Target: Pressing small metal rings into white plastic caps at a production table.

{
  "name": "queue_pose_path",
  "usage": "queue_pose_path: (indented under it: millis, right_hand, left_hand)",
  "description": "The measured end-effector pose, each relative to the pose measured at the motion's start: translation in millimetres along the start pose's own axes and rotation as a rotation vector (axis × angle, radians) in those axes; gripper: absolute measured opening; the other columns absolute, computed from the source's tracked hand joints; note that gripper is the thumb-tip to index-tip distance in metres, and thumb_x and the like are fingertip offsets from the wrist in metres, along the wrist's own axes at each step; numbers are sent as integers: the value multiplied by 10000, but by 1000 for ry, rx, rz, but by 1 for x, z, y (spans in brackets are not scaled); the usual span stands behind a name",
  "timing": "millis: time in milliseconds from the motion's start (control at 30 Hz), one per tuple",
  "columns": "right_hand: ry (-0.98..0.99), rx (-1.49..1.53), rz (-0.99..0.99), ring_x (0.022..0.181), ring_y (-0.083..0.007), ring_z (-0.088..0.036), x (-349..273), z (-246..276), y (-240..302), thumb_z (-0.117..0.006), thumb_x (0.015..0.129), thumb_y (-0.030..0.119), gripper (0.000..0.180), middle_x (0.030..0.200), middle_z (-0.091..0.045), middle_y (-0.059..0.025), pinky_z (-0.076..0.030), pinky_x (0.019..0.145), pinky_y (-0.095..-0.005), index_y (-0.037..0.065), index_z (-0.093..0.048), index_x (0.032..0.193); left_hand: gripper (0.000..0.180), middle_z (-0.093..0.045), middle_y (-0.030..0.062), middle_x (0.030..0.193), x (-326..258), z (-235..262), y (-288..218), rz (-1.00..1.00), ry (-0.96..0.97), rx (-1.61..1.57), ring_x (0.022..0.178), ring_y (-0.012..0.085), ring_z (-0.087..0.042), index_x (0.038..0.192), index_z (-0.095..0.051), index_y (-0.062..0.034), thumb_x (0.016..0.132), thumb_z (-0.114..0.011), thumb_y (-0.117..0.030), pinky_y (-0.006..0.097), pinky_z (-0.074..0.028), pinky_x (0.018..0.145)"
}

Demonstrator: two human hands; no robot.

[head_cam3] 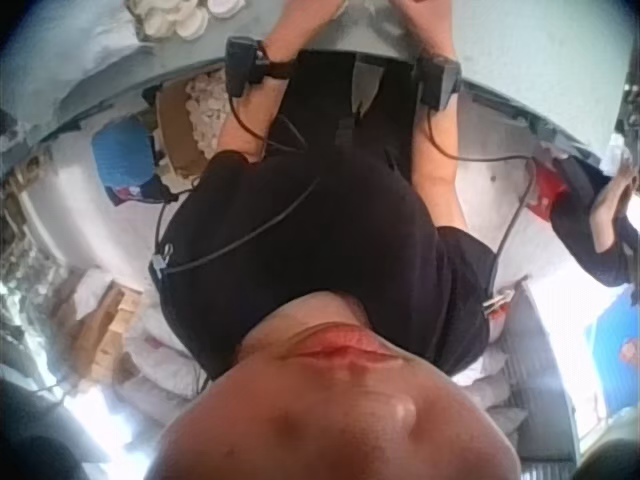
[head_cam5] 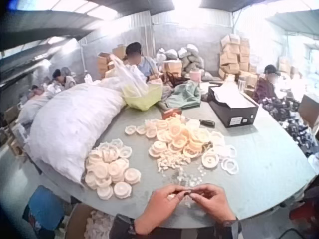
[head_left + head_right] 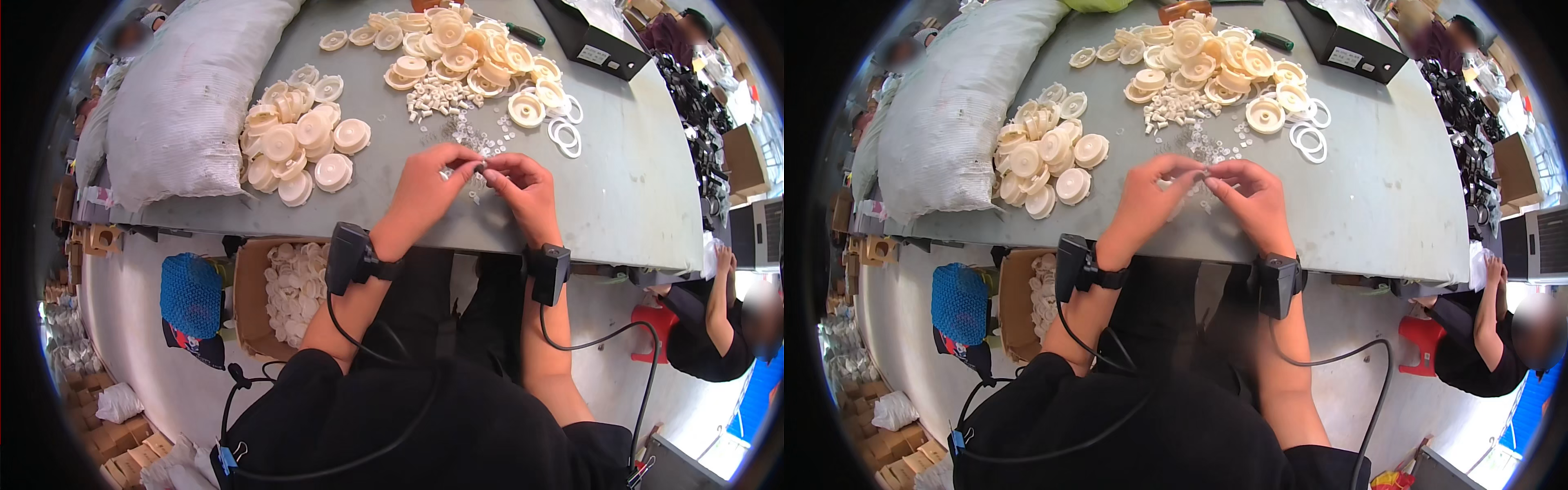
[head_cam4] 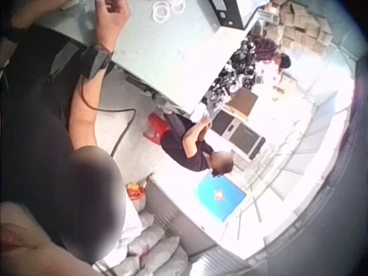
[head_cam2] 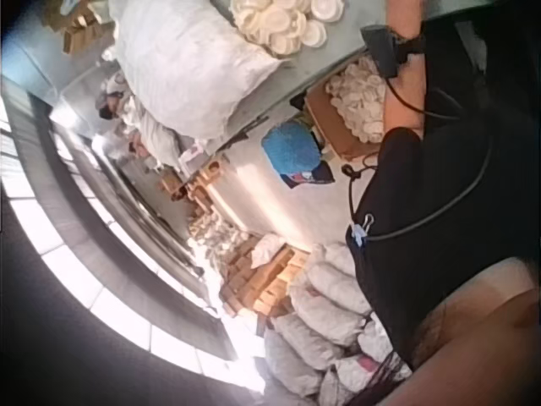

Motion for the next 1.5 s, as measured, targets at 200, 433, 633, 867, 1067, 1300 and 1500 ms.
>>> queue_pose_path:
  millis: [200,433,633,867,1067,1300,1500]
  right_hand:
    - [-256,-219,-88,639,-80,-529,2,27,-15,-623,793,104,150,717,-614,-10,-434,592,-225,20,-627,916]
    - [-286,-513,-38,568,-102,-501,17,35,-3,-643,752,120,195,719,-594,-27,-421,554,-246,48,-629,933]
    - [-174,-620,67,606,-128,-549,64,28,18,-645,744,136,220,724,-608,-43,-436,569,-264,61,-629,950]
    - [-26,-1076,96,706,-249,-606,114,-17,-3,-652,740,238,183,745,-632,-71,-464,614,-356,112,-645,872]
    - [4,-999,127,685,-225,-615,111,-25,-4,-649,754,211,163,731,-635,-75,-476,612,-340,81,-635,851]
    - [358,37,-157,678,-102,-608,93,-53,0,-648,754,77,133,755,-645,-37,-463,607,-211,-4,-582,837]
    - [298,-219,-10,656,-88,-569,89,-64,-2,-603,756,59,118,720,-616,-22,-447,607,-225,7,-589,862]
  left_hand:
    - [139,-636,50,873,-3,28,46,92,-212,-180,768,87,-589,953,-619,19,832,-593,-43,203,-471,701]
    - [154,-612,66,859,-11,42,70,112,-426,-462,757,102,-574,971,-594,26,852,-582,-71,230,-483,694]
    - [170,-596,52,784,-14,39,69,142,-381,-433,705,90,-554,967,-591,33,876,-559,-107,212,-458,652]
    - [145,-593,35,796,-12,38,69,163,-384,-425,700,72,-545,956,-593,31,879,-548,-84,198,-453,636]
    - [145,-613,52,889,-17,41,72,153,-386,-396,776,80,-574,974,-586,25,871,-560,-74,200,-466,678]
    - [167,-610,69,945,-12,38,70,166,-384,-460,885,115,-584,1012,-564,25,860,-562,-44,238,-491,749]
    - [155,-596,59,936,-14,45,73,158,-462,-433,858,112,-578,1003,-553,23,857,-552,-30,243,-492,740]
Point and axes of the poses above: each hand's wrist, its own x-axis towards the middle knuckle, its own z-axis out of the back of the hand, y = z × x, the point moved 8 cm from there along x, towards the middle knuckle
